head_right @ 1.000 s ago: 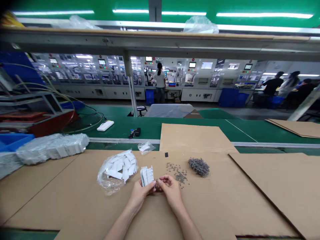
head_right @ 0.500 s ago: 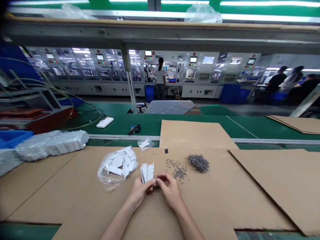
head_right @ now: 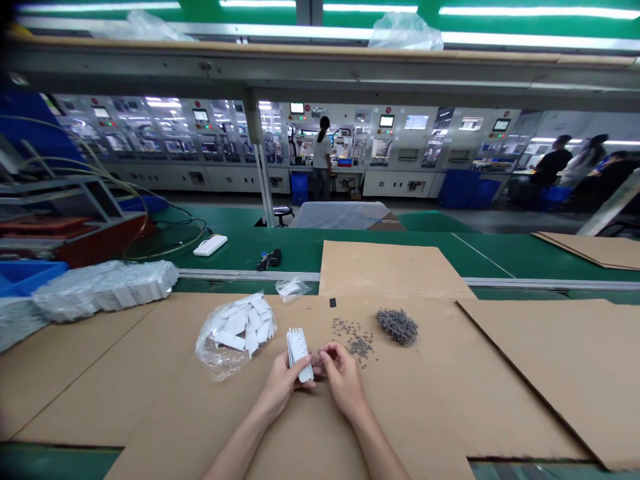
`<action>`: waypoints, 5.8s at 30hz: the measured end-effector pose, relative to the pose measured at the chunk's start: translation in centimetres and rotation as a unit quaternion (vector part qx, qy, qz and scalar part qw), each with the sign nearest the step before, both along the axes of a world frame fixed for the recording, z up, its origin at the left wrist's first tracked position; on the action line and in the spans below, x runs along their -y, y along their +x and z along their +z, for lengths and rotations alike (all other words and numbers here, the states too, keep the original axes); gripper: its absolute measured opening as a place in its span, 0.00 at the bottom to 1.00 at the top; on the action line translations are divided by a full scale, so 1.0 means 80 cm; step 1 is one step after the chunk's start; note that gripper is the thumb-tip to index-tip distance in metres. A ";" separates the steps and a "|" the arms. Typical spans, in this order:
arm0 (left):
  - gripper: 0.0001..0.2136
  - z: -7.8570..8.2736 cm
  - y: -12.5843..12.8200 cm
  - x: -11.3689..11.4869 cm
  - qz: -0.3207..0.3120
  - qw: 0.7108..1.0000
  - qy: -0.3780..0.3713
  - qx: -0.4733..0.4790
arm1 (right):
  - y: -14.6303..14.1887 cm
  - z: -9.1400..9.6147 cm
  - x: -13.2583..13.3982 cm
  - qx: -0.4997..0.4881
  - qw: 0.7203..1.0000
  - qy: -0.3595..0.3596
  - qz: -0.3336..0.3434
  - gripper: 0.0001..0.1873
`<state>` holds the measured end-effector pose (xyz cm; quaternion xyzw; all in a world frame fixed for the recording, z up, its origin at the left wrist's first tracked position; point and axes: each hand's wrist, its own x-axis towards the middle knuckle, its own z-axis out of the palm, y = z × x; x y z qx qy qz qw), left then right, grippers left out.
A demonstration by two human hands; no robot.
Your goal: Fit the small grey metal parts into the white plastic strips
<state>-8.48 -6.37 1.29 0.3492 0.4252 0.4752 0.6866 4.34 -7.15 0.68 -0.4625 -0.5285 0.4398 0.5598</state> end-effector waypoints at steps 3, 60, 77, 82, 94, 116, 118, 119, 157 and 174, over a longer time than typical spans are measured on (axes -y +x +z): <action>0.18 -0.002 0.000 -0.001 0.003 0.998 0.016 -0.057 | 0.000 0.000 0.001 0.012 1.000 0.006 0.002 0.11; 0.17 -0.003 -0.003 0.001 -0.002 0.999 0.044 -0.029 | -0.007 0.002 0.001 -0.062 0.996 -0.019 0.065 0.09; 0.17 -0.011 -0.002 -0.006 0.060 0.991 0.024 -0.113 | -0.001 0.000 0.004 0.138 0.983 0.100 -0.061 0.07; 0.17 -0.006 0.000 -0.004 0.034 0.992 0.048 -0.114 | -0.002 -0.004 0.002 0.123 0.986 0.096 -0.065 0.07; 0.15 -0.011 0.001 -0.001 0.067 0.984 0.093 -0.135 | -0.002 -0.009 -0.002 -0.005 0.999 0.015 -0.040 0.11; 0.15 -0.003 0.003 0.002 0.034 0.988 0.081 -0.125 | -0.005 -0.011 0.002 0.054 0.994 0.039 -0.083 0.09; 0.15 -0.006 0.004 0.003 0.036 0.988 0.086 -0.122 | -0.006 -0.012 0.001 0.042 0.995 0.031 -0.081 0.09; 0.15 -0.007 0.005 0.003 0.037 0.988 0.087 -0.122 | -0.006 -0.012 0.001 0.030 0.996 0.025 -0.079 0.09; 0.16 -0.030 -0.002 -0.007 0.067 0.984 0.089 -0.138 | 0.009 0.011 0.005 0.203 0.973 0.108 -0.021 0.05; 0.15 -0.021 0.000 -0.001 0.020 0.981 0.117 -0.152 | 0.010 -0.009 -0.004 0.015 1.000 -0.006 -0.011 0.11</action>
